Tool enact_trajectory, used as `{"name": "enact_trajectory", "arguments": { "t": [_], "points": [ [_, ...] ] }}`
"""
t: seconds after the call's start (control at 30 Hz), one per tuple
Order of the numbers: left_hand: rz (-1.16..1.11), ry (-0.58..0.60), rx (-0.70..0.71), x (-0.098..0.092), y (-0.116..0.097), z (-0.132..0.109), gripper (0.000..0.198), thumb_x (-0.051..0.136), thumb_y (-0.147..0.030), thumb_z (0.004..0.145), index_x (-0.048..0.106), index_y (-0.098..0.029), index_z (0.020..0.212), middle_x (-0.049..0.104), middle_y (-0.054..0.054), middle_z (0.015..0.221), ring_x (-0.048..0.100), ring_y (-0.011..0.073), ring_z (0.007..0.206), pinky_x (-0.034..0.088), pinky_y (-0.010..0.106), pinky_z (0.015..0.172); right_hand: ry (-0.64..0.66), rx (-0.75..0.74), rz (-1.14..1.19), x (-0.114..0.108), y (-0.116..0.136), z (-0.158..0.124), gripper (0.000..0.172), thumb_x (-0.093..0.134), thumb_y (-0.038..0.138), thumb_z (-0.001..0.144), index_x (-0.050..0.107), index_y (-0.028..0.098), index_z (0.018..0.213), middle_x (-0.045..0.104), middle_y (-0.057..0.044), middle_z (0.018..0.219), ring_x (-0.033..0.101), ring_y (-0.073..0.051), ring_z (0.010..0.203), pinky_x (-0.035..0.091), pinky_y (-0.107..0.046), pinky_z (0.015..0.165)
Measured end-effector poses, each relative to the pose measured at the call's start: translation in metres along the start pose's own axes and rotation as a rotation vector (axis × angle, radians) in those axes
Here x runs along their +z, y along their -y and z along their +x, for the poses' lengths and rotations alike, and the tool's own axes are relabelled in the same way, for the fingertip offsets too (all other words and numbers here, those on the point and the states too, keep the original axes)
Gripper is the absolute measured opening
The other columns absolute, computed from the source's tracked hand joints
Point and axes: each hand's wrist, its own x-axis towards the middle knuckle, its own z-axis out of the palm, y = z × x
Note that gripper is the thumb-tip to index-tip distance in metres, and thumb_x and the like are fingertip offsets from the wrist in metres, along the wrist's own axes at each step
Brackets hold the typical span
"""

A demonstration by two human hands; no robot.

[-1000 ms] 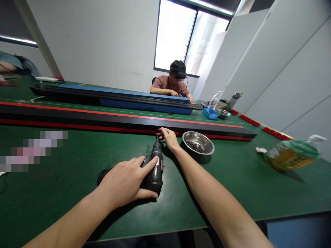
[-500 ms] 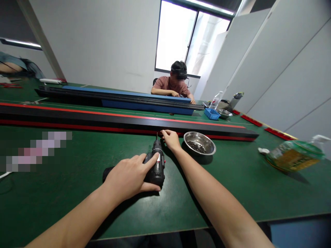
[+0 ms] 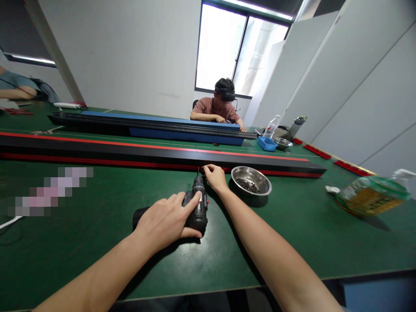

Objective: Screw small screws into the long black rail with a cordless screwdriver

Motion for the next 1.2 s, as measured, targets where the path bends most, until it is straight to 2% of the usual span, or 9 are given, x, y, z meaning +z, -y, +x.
{"name": "enact_trajectory", "arguments": {
  "t": [0.2, 0.5, 0.73, 0.83, 0.93, 1.1, 1.2],
  "points": [
    [0.008, -0.005, 0.01, 0.003, 0.001, 0.001, 0.1, 0.059, -0.08, 0.082, 0.035, -0.022, 0.161, 0.067, 0.016, 0.12, 0.07, 0.0337, 0.099, 0.061, 0.044, 0.078, -0.01, -0.019, -0.037, -0.002, 0.006, -0.005, 0.026, 0.058, 0.028, 0.096, 0.082, 0.019, 0.101, 0.081, -0.007, 0.103, 0.075, -0.021, 0.095, 0.053, -0.028, 0.09],
    [-0.001, 0.009, 0.0, 0.003, 0.002, 0.0, 0.101, 0.057, -0.081, 0.082, 0.033, -0.025, 0.162, 0.067, 0.016, 0.122, 0.071, 0.0335, 0.1, 0.06, 0.043, 0.08, -0.027, -0.078, -0.097, -0.004, 0.011, -0.013, 0.023, 0.059, 0.02, 0.094, 0.082, 0.02, 0.102, 0.081, -0.008, 0.107, 0.075, -0.022, 0.099, 0.052, -0.028, 0.094],
    [-0.053, 0.016, -0.019, 0.002, 0.003, -0.001, 0.097, 0.058, -0.079, 0.084, 0.033, -0.027, 0.162, 0.067, 0.017, 0.13, 0.071, 0.0353, 0.104, 0.06, 0.046, 0.083, -0.107, -0.234, -0.135, -0.011, 0.021, -0.018, 0.025, 0.059, 0.017, 0.093, 0.08, 0.018, 0.107, 0.079, -0.008, 0.108, 0.072, -0.02, 0.097, 0.052, -0.029, 0.093],
    [-0.069, 0.009, -0.011, 0.0, 0.003, -0.004, 0.097, 0.06, -0.078, 0.084, 0.034, -0.028, 0.162, 0.066, 0.017, 0.132, 0.071, 0.0355, 0.104, 0.06, 0.047, 0.084, -0.119, -0.3, -0.174, -0.031, 0.03, -0.021, 0.025, 0.058, 0.018, 0.095, 0.08, 0.019, 0.105, 0.079, -0.008, 0.105, 0.072, -0.02, 0.092, 0.052, -0.029, 0.091],
    [-0.079, 0.002, -0.016, -0.001, 0.002, -0.007, 0.096, 0.061, -0.078, 0.084, 0.034, -0.028, 0.162, 0.067, 0.017, 0.132, 0.071, 0.0355, 0.103, 0.06, 0.047, 0.083, -0.109, -0.311, -0.257, -0.065, 0.03, -0.024, 0.023, 0.059, 0.021, 0.095, 0.081, 0.019, 0.102, 0.079, -0.008, 0.101, 0.071, -0.02, 0.088, 0.052, -0.029, 0.087],
    [-0.093, 0.015, -0.029, -0.002, 0.001, -0.008, 0.096, 0.062, -0.076, 0.084, 0.034, -0.029, 0.162, 0.067, 0.017, 0.133, 0.071, 0.0352, 0.104, 0.06, 0.045, 0.083, -0.201, -0.109, -0.413, -0.126, 0.005, -0.028, 0.024, 0.06, 0.029, 0.096, 0.082, 0.019, 0.096, 0.081, -0.009, 0.098, 0.073, -0.024, 0.09, 0.05, -0.031, 0.086],
    [-0.105, 0.026, -0.036, -0.002, 0.001, -0.008, 0.096, 0.062, -0.077, 0.083, 0.033, -0.031, 0.162, 0.066, 0.016, 0.134, 0.071, 0.0355, 0.105, 0.06, 0.046, 0.085, -0.179, 0.021, -0.486, -0.148, -0.015, -0.029, 0.026, 0.06, 0.031, 0.096, 0.083, 0.018, 0.1, 0.081, -0.012, 0.102, 0.074, -0.027, 0.096, 0.05, -0.032, 0.085]
  ]
}}
